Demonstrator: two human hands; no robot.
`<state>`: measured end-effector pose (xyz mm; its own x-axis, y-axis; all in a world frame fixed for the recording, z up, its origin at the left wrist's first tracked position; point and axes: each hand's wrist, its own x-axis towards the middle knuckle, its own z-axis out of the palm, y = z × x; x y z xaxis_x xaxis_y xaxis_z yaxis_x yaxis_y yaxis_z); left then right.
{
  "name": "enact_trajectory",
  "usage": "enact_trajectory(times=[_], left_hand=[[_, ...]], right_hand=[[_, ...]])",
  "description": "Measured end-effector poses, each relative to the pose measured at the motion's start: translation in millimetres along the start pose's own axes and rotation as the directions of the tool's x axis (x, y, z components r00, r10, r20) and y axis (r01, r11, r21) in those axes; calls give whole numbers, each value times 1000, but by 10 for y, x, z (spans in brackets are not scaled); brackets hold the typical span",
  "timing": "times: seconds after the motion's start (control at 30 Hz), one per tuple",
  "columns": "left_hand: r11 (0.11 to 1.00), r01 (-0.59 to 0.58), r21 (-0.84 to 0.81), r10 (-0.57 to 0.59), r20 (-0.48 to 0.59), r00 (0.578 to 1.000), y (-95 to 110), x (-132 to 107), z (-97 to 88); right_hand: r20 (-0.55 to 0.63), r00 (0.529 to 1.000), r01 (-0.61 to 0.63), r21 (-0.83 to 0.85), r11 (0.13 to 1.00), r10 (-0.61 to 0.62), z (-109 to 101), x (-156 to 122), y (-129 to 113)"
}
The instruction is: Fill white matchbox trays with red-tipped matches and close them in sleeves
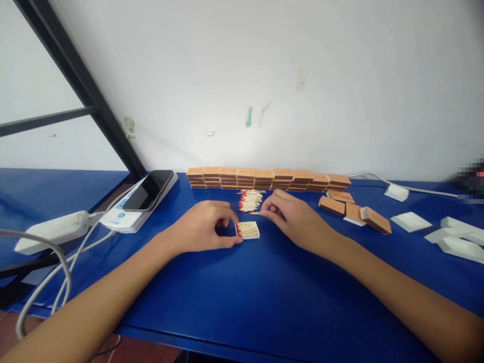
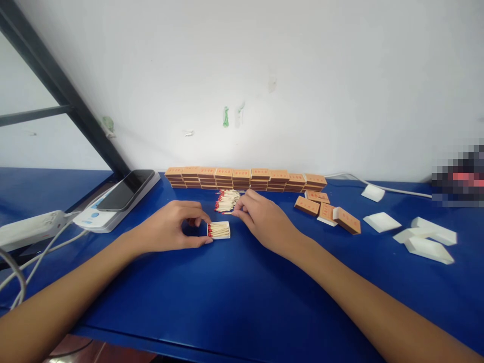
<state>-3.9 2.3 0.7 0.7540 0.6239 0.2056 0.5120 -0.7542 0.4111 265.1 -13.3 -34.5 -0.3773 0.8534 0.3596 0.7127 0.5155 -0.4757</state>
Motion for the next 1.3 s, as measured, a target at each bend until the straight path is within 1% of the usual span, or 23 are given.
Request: enact_trajectory(times=[0.3,0.67,0.83,1.13,1.2,1.3], left_hand=[[1000,3,-2,-3,3,1000,0,-1,-2],[1000,-1,9,1,2,1000,-5,-1,7],[1000,7,4,-7,4,1000,-8,-1,11],[1000,2,2,-2,12,1000,-14,-3,17],[1000,5,3,-5,10,1000,-15,0,19],[1000,10,-1,-10,12,1000,-10,5,22]], right_hand=[[8,1000,2,-10,1000,-2,-20,2,-11],[-13,1000,13,-1,1000,-13,-17,-15,-44],[-2,1000,0,14,1000,0,-17,-19,-48],[70,996,46,78,996,-52,89,-79,-266],[34,998,53,104,993,-57,91,-70,-261],[-37,999,41,135,990,-36,84,-35,-177]])
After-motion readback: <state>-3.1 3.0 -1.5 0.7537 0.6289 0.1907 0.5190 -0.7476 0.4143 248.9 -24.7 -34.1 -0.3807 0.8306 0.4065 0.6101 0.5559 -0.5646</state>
